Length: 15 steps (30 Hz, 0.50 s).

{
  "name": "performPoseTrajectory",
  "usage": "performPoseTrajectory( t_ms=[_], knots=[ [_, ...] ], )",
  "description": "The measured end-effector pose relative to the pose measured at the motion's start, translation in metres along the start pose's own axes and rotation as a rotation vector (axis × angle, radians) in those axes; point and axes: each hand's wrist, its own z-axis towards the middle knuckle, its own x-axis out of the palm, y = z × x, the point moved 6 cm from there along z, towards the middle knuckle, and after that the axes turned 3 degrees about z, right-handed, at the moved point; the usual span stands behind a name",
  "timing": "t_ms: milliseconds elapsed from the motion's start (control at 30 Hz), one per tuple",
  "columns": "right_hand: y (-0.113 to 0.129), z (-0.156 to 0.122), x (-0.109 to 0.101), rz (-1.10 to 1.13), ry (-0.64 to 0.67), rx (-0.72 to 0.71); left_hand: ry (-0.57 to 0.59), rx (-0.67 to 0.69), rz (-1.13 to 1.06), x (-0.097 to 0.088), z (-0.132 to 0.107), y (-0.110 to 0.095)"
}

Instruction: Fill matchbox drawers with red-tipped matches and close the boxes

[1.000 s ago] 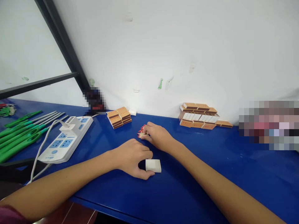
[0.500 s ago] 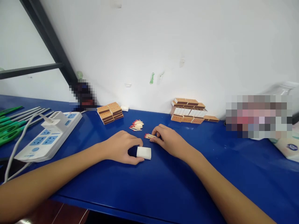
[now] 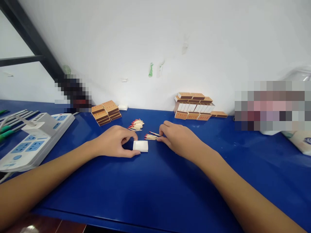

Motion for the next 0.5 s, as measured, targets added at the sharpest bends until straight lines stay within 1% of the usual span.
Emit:
performPoseTrajectory(
  t_ms=[100,167,367,500],
  knots=[
    [-0.0055,-0.0001,0.0052,0.036,0.053,0.015,0.004,-0.013,-0.009,0.0002,0.0,0.0001],
    [-0.007,-0.0006,0.0069,0.06,0.062,0.012,0.006,-0.013,-0.017,0.0007,0.0001,-0.0005],
    [-0.0072,-0.0036,0.0055,0.074,0.036,-0.005,-0.009,0.018,0.002,0.0005,0.0003,-0.0028],
    [-0.0045,-0.0022,0.005,0.113,0.021,-0.002,-0.015,0.016,0.012,-0.0001,0.0001,-0.0024]
  ],
)
